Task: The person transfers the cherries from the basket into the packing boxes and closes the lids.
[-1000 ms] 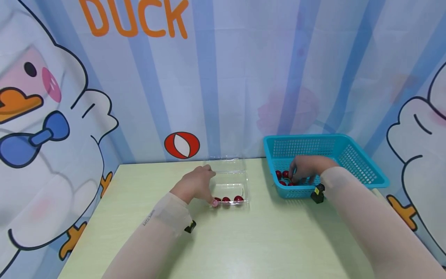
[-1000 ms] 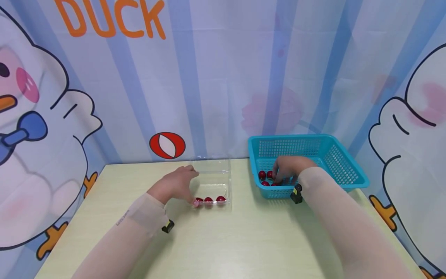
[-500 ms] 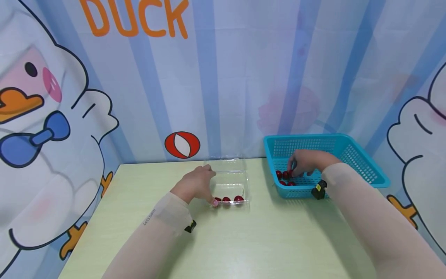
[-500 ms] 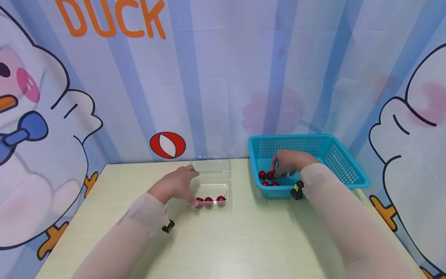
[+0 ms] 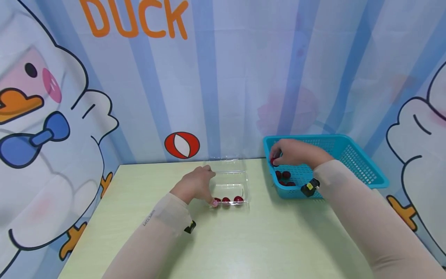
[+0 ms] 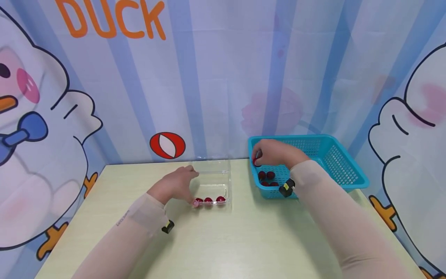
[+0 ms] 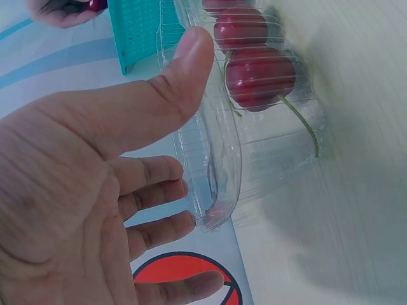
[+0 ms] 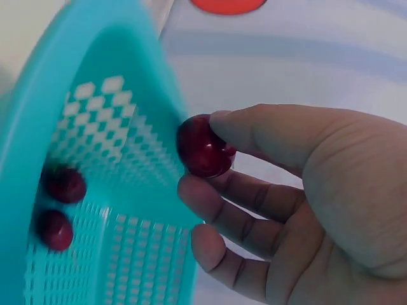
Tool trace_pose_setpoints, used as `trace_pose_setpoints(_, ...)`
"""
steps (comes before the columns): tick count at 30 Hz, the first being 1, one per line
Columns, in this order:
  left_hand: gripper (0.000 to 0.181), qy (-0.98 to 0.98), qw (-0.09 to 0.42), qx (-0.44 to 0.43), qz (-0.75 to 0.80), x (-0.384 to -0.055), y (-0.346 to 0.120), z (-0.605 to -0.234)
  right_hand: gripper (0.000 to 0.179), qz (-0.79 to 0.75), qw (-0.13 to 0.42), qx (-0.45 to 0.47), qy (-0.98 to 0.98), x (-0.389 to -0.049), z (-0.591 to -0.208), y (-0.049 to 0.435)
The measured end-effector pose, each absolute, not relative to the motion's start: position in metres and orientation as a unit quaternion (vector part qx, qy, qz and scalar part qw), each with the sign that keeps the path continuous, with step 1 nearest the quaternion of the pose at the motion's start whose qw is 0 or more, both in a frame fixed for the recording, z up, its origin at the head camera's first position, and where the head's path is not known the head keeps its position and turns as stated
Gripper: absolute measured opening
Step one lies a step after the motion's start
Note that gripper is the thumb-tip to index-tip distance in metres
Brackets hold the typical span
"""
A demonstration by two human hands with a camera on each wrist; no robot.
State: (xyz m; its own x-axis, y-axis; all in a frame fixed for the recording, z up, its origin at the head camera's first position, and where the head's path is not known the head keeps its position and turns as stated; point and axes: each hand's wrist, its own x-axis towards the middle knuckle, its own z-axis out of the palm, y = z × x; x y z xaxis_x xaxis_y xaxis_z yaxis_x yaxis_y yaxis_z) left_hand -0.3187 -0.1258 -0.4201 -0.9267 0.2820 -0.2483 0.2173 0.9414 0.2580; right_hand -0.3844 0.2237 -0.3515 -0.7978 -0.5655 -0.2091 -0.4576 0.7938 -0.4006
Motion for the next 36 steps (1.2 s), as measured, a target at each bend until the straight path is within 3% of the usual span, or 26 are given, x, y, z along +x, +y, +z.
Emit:
trace_pose_setpoints(11, 0.107, 0.975, 0.144, 0.129, 0.111, -0.319, -0.127, -0.419, 0.013, -0.164, 0.158, -0.301, 0.926, -0.373, -0.353, 0.163)
trace_pose_setpoints(22, 0.107, 0.975, 0.145, 0.129, 0.11, -0.319, -0.127, -0.419, 0.003, -0.139, 0.17, -0.388, 0.895, -0.36, -0.387, 0.109)
trace_pose_setpoints(36, 0.107, 0.976, 0.138, 0.138, 0.1, -0.319, -0.127, -0.419, 0.003, -0.105, 0.208, -0.366, 0.901, -0.351, -0.424, 0.078)
